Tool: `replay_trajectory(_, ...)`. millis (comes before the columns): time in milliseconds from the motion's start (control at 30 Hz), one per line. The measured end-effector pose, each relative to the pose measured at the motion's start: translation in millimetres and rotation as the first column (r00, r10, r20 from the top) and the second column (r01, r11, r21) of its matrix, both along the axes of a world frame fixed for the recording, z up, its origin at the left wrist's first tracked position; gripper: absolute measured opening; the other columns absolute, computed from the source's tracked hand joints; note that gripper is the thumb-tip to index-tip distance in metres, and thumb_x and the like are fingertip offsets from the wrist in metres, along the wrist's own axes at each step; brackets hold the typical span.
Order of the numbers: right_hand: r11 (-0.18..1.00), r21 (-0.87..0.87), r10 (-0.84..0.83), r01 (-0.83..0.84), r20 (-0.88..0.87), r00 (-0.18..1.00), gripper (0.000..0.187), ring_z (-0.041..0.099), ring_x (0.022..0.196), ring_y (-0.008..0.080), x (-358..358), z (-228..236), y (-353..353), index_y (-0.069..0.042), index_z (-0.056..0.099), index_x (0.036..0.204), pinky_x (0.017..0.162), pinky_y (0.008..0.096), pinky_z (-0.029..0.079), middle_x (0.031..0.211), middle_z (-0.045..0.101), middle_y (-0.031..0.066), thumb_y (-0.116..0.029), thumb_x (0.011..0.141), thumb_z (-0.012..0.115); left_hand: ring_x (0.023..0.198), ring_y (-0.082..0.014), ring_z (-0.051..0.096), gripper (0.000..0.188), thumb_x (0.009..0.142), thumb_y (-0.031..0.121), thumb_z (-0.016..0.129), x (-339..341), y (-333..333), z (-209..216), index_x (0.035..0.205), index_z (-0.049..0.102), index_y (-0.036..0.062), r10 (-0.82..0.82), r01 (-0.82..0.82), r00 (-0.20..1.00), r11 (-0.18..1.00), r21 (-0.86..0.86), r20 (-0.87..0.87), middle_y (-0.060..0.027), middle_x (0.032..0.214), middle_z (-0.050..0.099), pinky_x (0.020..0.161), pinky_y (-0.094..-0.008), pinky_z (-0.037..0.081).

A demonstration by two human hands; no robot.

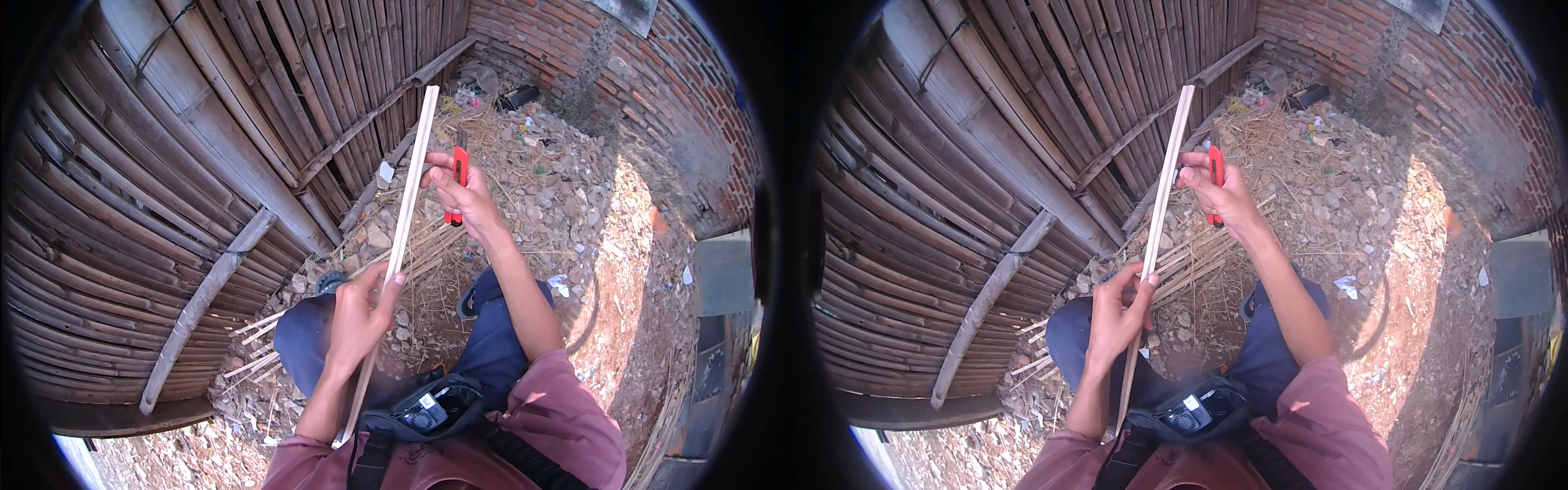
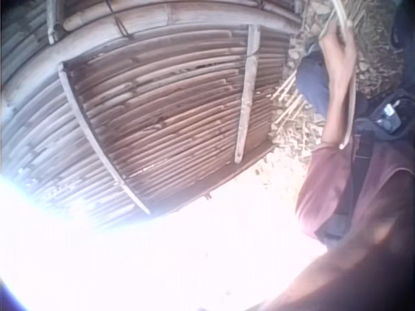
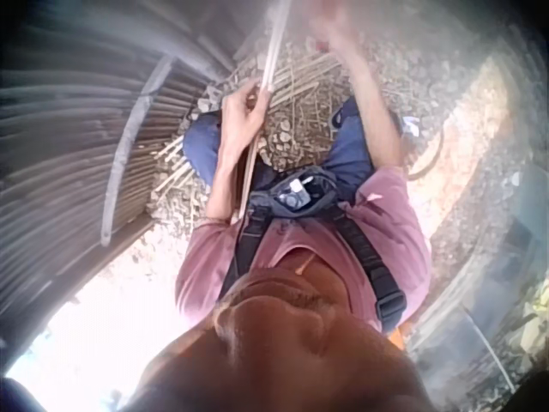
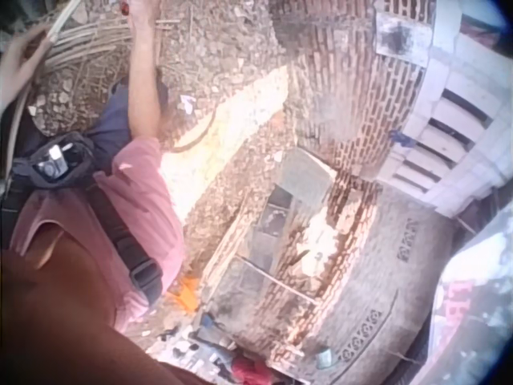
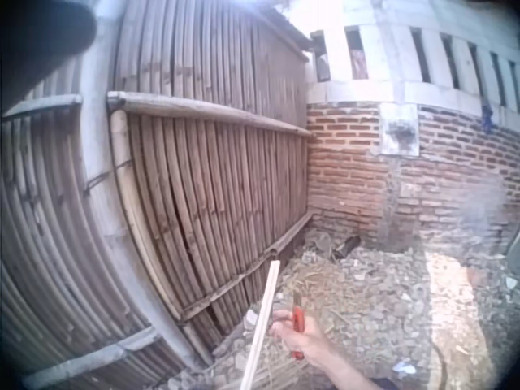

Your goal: The person whittles a long bamboo stick using a utility knife to shave off thin layers of wood.

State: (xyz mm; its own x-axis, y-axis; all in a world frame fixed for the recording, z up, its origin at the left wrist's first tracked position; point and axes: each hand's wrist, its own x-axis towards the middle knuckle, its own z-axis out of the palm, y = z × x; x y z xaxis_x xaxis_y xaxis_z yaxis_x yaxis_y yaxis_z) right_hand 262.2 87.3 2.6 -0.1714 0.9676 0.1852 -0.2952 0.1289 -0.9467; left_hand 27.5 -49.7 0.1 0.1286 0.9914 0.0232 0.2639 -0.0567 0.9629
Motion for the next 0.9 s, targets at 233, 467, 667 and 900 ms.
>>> replay_trajectory(233,0.998,-0.053,-0.018,0.017,-0.004,1.0,0.042,0.04,0.054,-0.0015,0,-2,-5,0.001,0.066,0.131,0.049,0.0216,0.028,0.089,0.072,-0.001,-0.022,0.1,0.082,0.059,-0.0355,0.072,0.027,0.102,0.025,0.074,9,14,12,0.103,0.074,-0.0019,0.011,0.044,0.952,0.984,0.173,-0.307,-0.0193,0.064,0.068,0.06,-0.0445,0.055)
replay_trajectory(467,0.996,-0.027,-0.081,0.082,0.041,0.996,0.039,0.041,0.053,-0.0018,-4,-1,-10,0.001,0.067,0.129,0.049,0.0209,0.028,0.088,0.072,-0.0016,-0.022,0.101,0.08,0.056,-0.0311,0.071,0.028,0.101,0.028,0.076,25,43,30,0.102,0.078,-0.0004,0.12,0.012,0.899,0.954,0.3,-0.42,-0.0161,0.061,0.069,0.059,-0.0432,0.055)
replay_trajectory(667,0.986,0.025,-0.166,0.164,0.14,0.976,0.034,0.062,0.072,0.0042,-15,3,-13,0.003,0.07,0.125,0.064,0.0223,0.046,0.094,0.075,0.0015,-0.02,0.101,0.079,0.055,-0.0231,0.071,0.03,0.101,0.028,0.077,32,65,27,0.103,0.078,-0.002,0.199,-0.071,0.907,0.941,0.332,-0.371,-0.0117,0.06,0.07,0.058,-0.0383,0.055)
replay_trajectory(900,0.971,0.077,-0.236,0.227,0.159,0.959,0.035,0.041,0.055,-0.0031,-10,-6,-11,-0.001,0.068,0.129,0.048,0.019,0.027,0.094,0.077,0.0029,-0.018,0.101,0.079,0.076,-0.0104,0.073,0.034,0.101,0.011,0.08,0,59,10,0.13,0.07,-0.0039,-0.36,0.347,0.932,0.92,-0.18,-0.039,-0.005,0.091,0.076,0.07,-0.0265,0.058)
